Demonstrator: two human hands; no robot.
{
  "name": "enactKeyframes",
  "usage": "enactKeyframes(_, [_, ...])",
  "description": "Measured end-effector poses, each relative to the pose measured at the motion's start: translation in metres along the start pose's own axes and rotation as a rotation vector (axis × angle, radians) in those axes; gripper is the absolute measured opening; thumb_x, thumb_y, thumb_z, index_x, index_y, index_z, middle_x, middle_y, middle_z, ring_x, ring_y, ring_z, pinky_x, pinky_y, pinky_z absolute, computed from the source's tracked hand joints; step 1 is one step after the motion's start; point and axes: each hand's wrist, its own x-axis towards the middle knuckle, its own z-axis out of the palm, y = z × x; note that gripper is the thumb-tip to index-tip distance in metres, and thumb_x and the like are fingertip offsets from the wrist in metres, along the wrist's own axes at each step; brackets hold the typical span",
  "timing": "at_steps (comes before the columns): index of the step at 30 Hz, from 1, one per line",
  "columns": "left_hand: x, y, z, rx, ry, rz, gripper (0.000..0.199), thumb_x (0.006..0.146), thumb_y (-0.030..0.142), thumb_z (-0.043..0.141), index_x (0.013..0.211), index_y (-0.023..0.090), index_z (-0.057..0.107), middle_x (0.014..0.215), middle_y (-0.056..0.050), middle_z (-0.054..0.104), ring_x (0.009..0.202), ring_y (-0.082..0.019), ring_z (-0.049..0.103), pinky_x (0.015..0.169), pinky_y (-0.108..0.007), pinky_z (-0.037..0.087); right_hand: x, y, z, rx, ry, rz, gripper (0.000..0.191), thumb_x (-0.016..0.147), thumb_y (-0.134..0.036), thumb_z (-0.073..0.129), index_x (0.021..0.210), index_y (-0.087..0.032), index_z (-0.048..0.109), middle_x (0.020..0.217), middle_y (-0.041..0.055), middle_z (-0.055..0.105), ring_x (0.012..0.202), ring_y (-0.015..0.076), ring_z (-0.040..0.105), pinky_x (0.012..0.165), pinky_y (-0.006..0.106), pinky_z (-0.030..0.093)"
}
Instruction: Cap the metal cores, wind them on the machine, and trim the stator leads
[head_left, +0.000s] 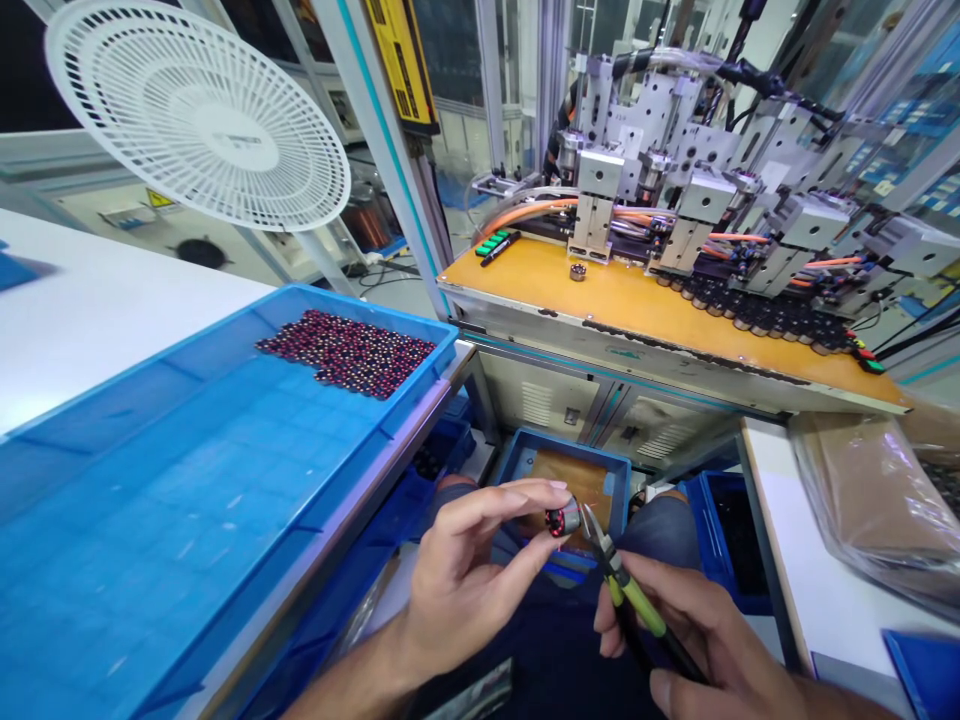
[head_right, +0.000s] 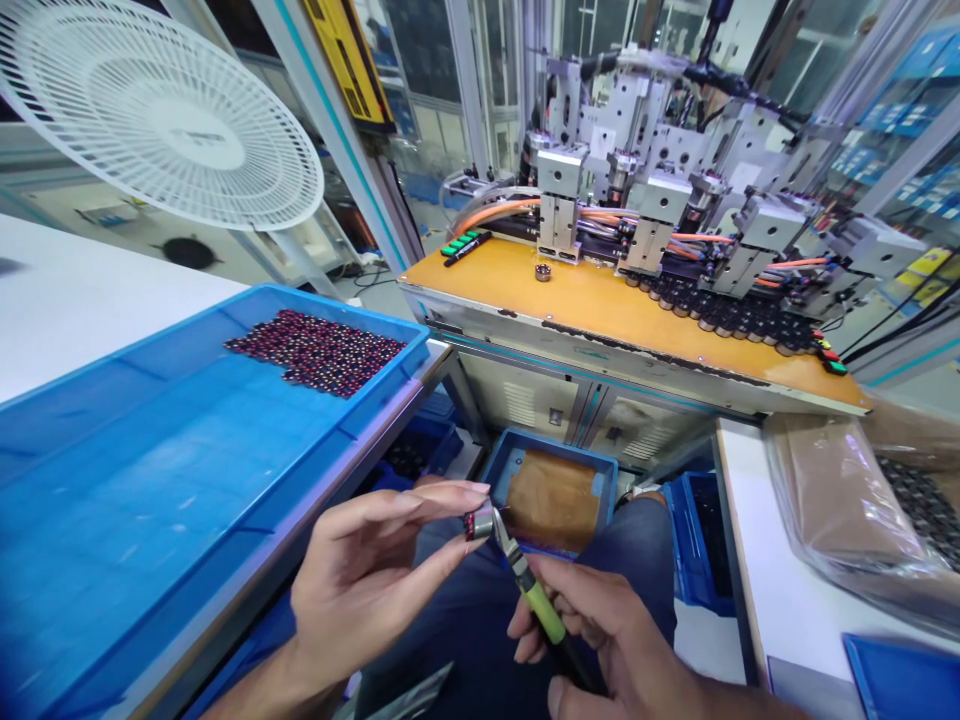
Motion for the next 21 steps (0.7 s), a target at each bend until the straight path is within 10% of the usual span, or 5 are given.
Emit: enactKeyframes(21, [-0.006, -0.001, -0.003, 0.082, 0.008, -0.036, 0.068, 0.075, -0.010, 0.071, 0.129, 0.026, 0.051, 0.111, -0.006, 0.077, 0.104, -0.021, 0.074, 0.099, -0.041, 0.059, 0.003, 0.021, 0.000, 0.068, 0.027, -0.010, 0.061, 0.091, -0.017, 0.065, 0.143, -0.044, 0.049, 0.099, 0.0033, 0.064, 0.076, 0.0105, 0.059, 0.071, 0.026, 0.052])
